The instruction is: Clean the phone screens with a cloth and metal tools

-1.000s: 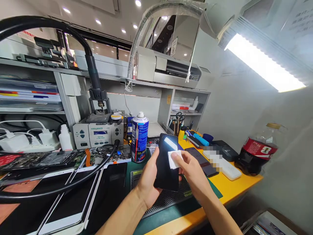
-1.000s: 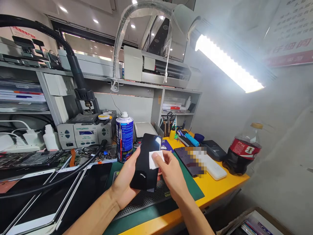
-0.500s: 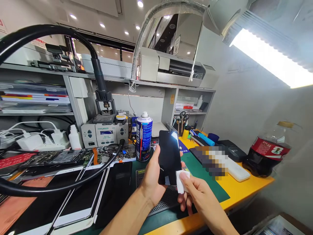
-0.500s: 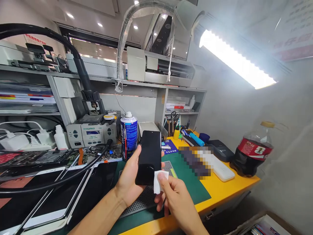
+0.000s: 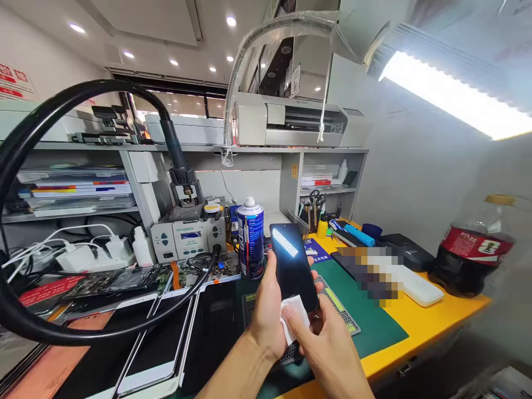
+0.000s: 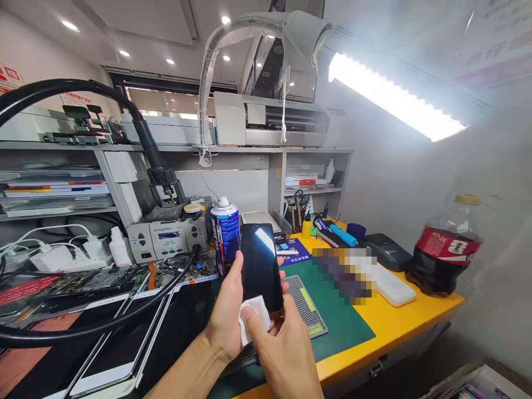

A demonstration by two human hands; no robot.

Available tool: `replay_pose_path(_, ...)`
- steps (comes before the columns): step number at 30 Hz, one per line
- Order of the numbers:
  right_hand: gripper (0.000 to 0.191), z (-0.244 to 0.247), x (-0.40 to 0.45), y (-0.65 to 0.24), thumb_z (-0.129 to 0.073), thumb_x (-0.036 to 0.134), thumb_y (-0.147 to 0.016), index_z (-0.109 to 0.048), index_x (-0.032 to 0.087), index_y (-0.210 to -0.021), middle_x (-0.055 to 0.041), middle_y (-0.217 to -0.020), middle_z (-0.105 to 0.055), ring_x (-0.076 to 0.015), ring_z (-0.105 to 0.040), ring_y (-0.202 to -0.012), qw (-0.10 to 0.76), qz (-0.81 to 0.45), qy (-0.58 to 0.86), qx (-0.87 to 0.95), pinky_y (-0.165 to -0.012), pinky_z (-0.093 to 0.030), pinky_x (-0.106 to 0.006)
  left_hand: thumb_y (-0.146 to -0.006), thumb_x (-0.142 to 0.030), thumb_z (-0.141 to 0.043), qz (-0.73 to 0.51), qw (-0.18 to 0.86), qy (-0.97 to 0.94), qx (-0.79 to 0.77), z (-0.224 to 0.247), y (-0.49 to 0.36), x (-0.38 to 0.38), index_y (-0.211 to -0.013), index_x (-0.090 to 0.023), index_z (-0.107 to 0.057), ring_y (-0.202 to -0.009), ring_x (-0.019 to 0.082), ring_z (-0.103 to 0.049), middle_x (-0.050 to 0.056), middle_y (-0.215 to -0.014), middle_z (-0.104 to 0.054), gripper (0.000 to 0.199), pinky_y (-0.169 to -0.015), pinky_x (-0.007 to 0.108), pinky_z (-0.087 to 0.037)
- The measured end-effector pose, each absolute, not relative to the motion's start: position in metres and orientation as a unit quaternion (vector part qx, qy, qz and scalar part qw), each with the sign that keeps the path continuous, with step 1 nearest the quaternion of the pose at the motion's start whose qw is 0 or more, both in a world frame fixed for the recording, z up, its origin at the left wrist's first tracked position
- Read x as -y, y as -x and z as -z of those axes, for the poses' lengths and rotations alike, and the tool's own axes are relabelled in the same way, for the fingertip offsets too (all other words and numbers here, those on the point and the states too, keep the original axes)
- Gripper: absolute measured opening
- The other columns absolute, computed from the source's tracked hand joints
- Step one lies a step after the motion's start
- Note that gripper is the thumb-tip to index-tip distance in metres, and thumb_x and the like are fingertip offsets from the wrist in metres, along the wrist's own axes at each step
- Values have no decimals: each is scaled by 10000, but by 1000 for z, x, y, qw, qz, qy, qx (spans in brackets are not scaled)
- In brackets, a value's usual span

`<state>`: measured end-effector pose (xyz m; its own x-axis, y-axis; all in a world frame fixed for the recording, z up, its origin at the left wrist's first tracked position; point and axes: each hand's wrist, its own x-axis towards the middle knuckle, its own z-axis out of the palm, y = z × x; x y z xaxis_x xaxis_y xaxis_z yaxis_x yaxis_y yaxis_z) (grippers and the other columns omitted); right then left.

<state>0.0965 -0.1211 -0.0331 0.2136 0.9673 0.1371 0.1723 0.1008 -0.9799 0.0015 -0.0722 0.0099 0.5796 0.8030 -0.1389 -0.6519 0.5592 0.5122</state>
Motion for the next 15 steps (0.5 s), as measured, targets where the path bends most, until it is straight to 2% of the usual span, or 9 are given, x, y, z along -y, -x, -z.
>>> replay_pose_path(4,580,29,123,-96,-662,439,-823,-548,185,-1332,-86,-1010,-736,-253,-702,-769,538,-346,553,534,-687,-571,-334,-860,-653,-483,-413,869,-207,-178,-12,0,75,-1084,-108,-675,-636,170,-643,66,-758,-686,621,-593,269,-492)
replay_pose_path(7,583,29,123,-102,-665,418,-831,-528,216,-1360,-91,-1174,-687,-268,-676,-955,548,-302,540,563,-802,-553,-334,-880,-628,-473,-420,870,-203,-161,-14,-1,75,-1009,-95,-696,-669,169,-645,71,-749,-684,592,-661,282,-510)
replay_pose_path(9,492,29,122,-110,-664,409,-840,-589,230,-1292,-81,-1224,-660,-271,-627,-1069,546,-279,525,590,-885,-517,-329,-884,-624,-469,-423,871,-202,-150,-15,-3,75,-965,-81,-702,-671,170,-642,81,-748,-681,596,-706,298,-515)
replay_pose_path(10,407,29,122,-114,-655,414,-849,-641,227,-1210,-77,-1188,-673,-268,-624,-1059,536,-279,522,602,-882,-512,-322,-881,-627,-473,-423,871,-203,-146,-15,-4,75,-951,-75,-703,-666,171,-639,85,-748,-679,602,-708,303,-514)
replay_pose_path(12,280,31,123,-122,-631,447,-866,-708,204,-980,-67,-997,-708,-242,-647,-902,506,-293,528,616,-768,-530,-294,-875,-633,-476,-423,871,-206,-143,-15,-6,74,-938,-66,-702,-654,179,-635,92,-744,-673,613,-690,312,-511)
replay_pose_path(14,314,33,123,-130,-612,486,-872,-692,188,-813,-46,-804,-677,-201,-618,-724,483,-305,541,617,-620,-507,-261,-879,-626,-474,-428,867,-210,-142,-15,-6,74,-932,-71,-699,-647,184,-631,91,-745,-669,601,-670,316,-505)
replay_pose_path(15,337,34,123,-133,-602,500,-876,-681,185,-787,-34,-749,-651,-184,-592,-671,476,-310,547,615,-572,-484,-248,-882,-619,-474,-434,864,-211,-142,-15,-6,74,-932,-80,-697,-647,185,-628,87,-756,-669,586,-661,315,-501)
